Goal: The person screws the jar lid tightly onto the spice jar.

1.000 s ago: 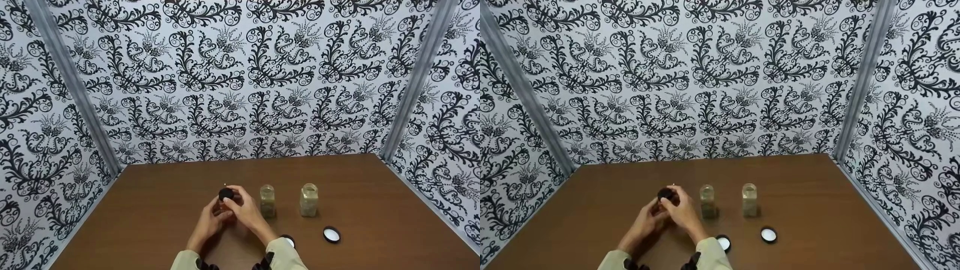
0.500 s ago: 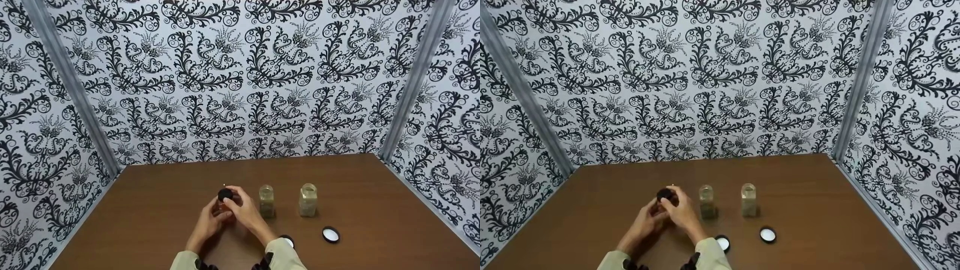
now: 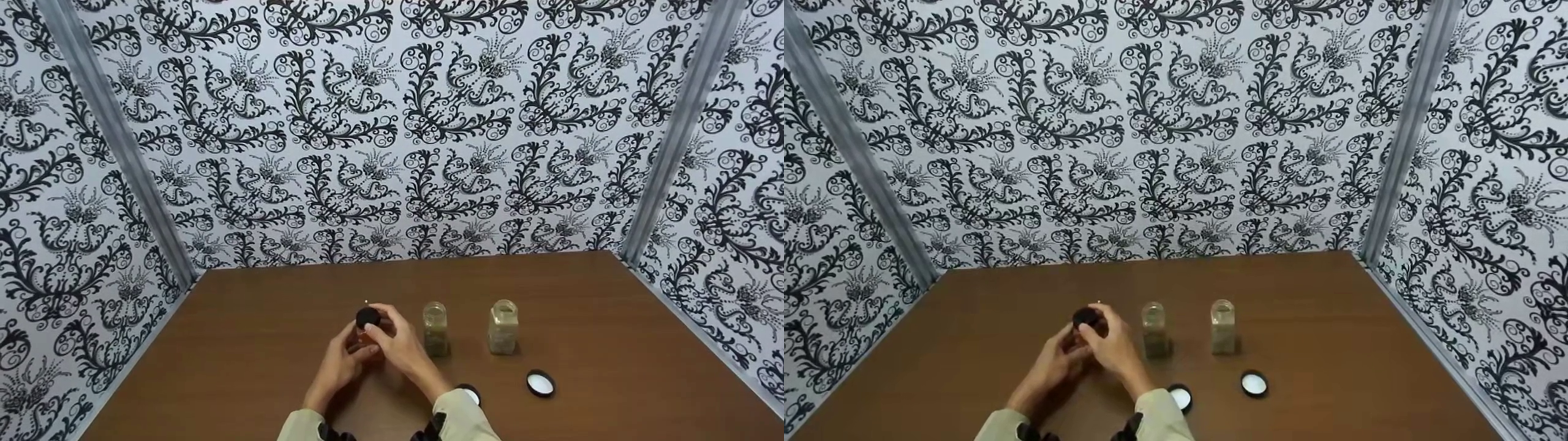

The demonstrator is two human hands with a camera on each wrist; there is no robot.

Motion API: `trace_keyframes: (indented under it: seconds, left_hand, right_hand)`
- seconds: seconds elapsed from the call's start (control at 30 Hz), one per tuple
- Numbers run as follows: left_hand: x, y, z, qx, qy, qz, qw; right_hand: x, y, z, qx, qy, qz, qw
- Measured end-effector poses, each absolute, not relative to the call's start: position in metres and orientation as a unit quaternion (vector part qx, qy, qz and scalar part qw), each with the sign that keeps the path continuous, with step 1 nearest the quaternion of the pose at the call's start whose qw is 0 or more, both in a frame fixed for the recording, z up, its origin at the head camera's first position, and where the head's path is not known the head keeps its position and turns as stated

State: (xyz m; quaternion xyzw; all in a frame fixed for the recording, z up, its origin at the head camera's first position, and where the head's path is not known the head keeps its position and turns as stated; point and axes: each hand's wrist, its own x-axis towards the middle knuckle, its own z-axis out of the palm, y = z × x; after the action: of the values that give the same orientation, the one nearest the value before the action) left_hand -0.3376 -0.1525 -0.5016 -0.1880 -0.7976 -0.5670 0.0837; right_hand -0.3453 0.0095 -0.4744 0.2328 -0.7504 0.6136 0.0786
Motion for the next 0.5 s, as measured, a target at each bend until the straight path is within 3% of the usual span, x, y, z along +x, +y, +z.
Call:
trace_keyframes:
  seconds: [0.5]
  left_hand:
    - [-0.3369, -0.1523, -0.4995, -0.188, -0.788, -0.581, 0.080]
  right_hand:
    - [-0.3454, 0.0089, -0.4743, 0.241, -0.750, 0.609, 0.095]
